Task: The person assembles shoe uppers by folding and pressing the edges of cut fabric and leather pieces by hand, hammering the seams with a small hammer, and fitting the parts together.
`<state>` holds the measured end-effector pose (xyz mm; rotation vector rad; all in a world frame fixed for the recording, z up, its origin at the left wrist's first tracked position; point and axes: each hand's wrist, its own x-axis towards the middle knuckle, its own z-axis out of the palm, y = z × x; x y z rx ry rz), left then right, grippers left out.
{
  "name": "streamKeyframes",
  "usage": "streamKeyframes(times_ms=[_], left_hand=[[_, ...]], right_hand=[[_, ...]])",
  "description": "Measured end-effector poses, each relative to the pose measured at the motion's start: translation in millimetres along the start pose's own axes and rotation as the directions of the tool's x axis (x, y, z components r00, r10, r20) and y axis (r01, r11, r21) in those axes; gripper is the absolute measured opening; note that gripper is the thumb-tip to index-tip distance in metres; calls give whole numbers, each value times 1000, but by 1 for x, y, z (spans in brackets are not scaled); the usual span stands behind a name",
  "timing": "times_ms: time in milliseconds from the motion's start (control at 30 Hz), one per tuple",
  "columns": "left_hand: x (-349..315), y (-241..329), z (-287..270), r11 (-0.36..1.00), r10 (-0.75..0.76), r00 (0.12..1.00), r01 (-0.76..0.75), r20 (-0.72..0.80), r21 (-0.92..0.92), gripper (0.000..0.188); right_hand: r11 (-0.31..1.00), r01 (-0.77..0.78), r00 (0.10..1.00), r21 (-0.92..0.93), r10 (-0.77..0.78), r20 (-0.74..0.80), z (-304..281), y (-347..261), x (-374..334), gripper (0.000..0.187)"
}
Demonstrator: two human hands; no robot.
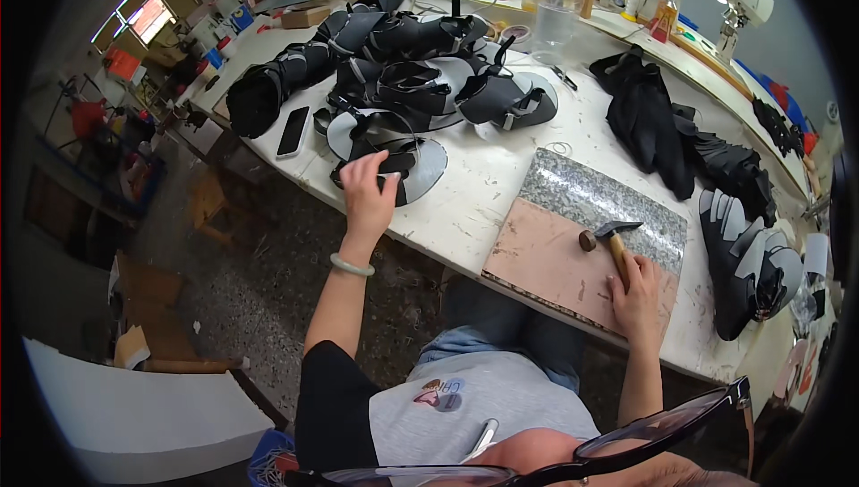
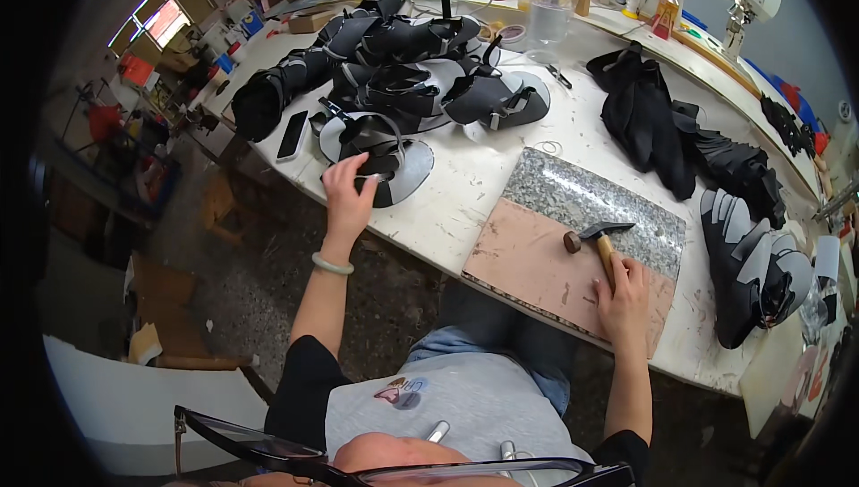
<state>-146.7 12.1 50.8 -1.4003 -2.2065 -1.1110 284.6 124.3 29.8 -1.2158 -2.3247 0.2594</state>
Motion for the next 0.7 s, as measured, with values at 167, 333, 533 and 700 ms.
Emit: streamKeyframes(times_ms=[167, 333, 533, 700], left_hand=[[27, -14, 32, 921, 276, 956, -293, 100, 258, 33], [58, 25, 22, 906, 388, 872, -420, 299, 49, 32], [31, 138, -18, 765, 644, 507, -390, 573, -513, 26], [15, 166, 0, 691, 720, 173, -94, 672, -716, 26]], right_hand=[[997, -47, 995, 59, 52, -85, 12, 25, -5, 32], [963, -158, 974, -219, 116, -194, -15, 47, -18, 40], [882, 415, 909, 223, -395, -133, -54, -79, 41, 56], [843, 301, 807, 447, -474, 352, -35, -71, 45, 50]])
